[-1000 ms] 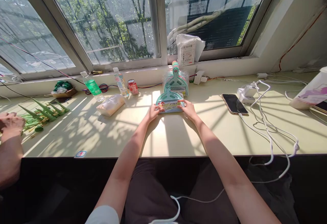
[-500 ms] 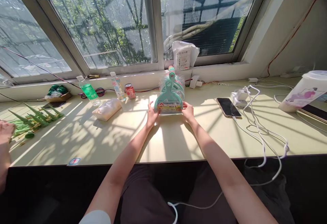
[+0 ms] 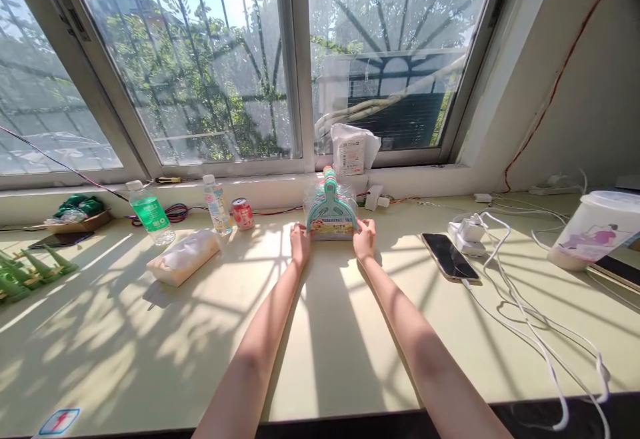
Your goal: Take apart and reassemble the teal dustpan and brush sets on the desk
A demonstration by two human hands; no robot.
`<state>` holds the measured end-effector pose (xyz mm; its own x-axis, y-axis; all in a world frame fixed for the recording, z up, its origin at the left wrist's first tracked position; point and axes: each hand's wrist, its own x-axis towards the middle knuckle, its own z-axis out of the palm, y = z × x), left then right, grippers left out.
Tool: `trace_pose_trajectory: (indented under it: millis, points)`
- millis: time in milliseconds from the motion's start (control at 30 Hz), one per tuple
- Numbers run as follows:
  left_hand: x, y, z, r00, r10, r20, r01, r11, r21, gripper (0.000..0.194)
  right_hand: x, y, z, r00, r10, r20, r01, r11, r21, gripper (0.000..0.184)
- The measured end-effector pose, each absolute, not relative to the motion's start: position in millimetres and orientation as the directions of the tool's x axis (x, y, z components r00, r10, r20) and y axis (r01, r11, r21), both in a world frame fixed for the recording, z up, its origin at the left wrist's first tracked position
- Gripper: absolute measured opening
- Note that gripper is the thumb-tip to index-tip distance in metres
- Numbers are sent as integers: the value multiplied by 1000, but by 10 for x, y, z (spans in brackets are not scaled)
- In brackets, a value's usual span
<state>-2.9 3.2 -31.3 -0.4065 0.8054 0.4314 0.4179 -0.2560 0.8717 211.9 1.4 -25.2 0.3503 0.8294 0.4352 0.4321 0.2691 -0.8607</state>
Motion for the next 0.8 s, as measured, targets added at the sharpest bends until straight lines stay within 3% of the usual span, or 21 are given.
trace_pose_trajectory:
  millis: [133,367,600,733,800]
  points:
    - [-107,157,-408,-402,824,399,385,-243,890,36,2087,101,-298,374,803,464,442,286,-850,62]
    - [-63,88,-383,-390,857,337,402,-171,900,33,2169,168,-394,438,838,325,343,179,-922,46]
    - [11,-235,-223,-479,804,353,490,-89,867,52,2098,-85,-223,449,803,392,325,262,-909,42]
    - [-244,-489,-153,-545,757,362,474,-78,877,26,2191,-270,-223,532,758,378,282,262,-923,41]
    - [-439,-631,-137,-528,761,377,479,-99,872,16,2301,-343,-255,489,770,409,304,289,-908,41]
